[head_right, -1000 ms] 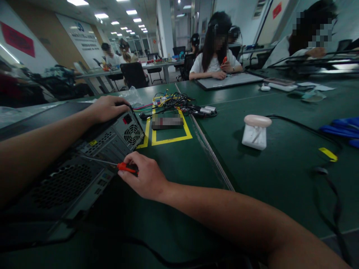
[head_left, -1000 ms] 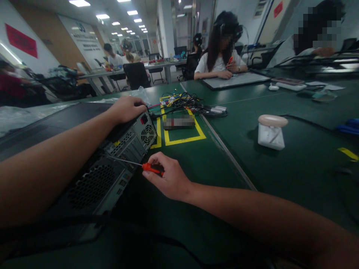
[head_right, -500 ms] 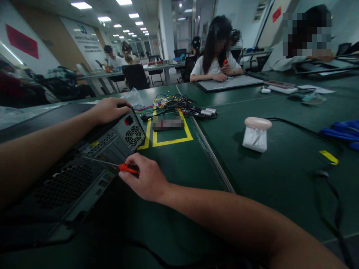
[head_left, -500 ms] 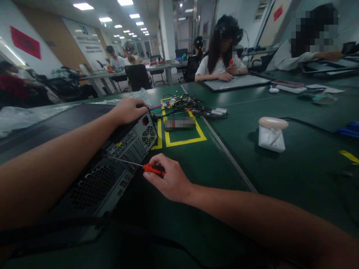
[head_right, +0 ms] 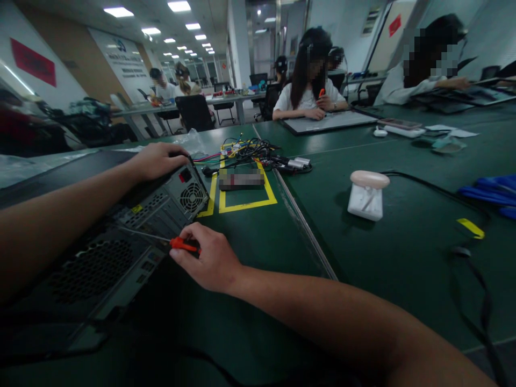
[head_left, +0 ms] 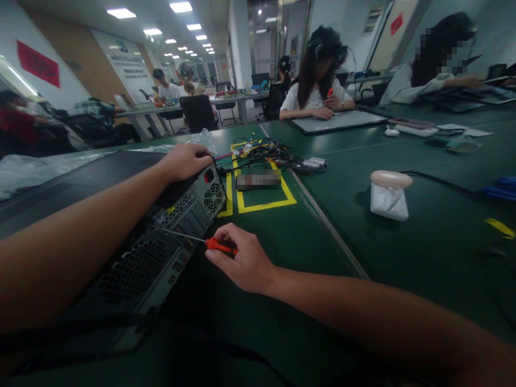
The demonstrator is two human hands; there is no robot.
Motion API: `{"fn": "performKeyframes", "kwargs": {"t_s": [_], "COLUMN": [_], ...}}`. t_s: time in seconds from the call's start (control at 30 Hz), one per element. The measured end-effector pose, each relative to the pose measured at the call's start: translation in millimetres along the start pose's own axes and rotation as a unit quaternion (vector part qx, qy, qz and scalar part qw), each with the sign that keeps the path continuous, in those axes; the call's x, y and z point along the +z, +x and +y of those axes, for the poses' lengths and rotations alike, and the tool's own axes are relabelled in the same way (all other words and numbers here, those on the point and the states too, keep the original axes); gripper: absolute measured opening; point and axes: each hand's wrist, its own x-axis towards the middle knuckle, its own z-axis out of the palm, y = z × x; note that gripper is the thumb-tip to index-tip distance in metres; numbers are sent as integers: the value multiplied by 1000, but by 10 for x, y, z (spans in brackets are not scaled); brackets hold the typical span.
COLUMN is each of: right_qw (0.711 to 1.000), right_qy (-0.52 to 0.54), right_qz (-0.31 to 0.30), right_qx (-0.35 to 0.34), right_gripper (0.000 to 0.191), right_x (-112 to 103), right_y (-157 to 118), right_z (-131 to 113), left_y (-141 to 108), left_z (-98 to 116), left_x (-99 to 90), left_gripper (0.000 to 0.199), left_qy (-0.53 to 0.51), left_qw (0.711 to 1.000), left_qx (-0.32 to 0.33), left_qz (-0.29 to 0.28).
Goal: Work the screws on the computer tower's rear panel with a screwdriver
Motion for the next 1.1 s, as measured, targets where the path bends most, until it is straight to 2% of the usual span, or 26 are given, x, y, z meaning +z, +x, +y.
{"fn": "performKeyframes", "kwargs": {"t_s": [0.47,0.73,0.93,1.1], "right_qw": [1000,1000,1000,1000], "right_qy": [-9,-9,7,15], "right_qz": [5,-6,0,-4], "right_qx": [-5,-23,5,1], "right_gripper": [22,27,29,17], "right_x": [6,12,15,22], "right_y": [-1,-3,-8,-4], "right_z": [23,47,20,22], "left_y": [-11,16,0,-11], "left_z": [22,-32,9,27], "left_x": [-5,19,-4,1], "left_gripper": [61,56,58,58], "left_qy": [15,5,11,14], "left_qw": [1000,1000,1000,1000], "left_qx": [-2,12,3,4], "left_qz": [-2,2,-1,1]}}
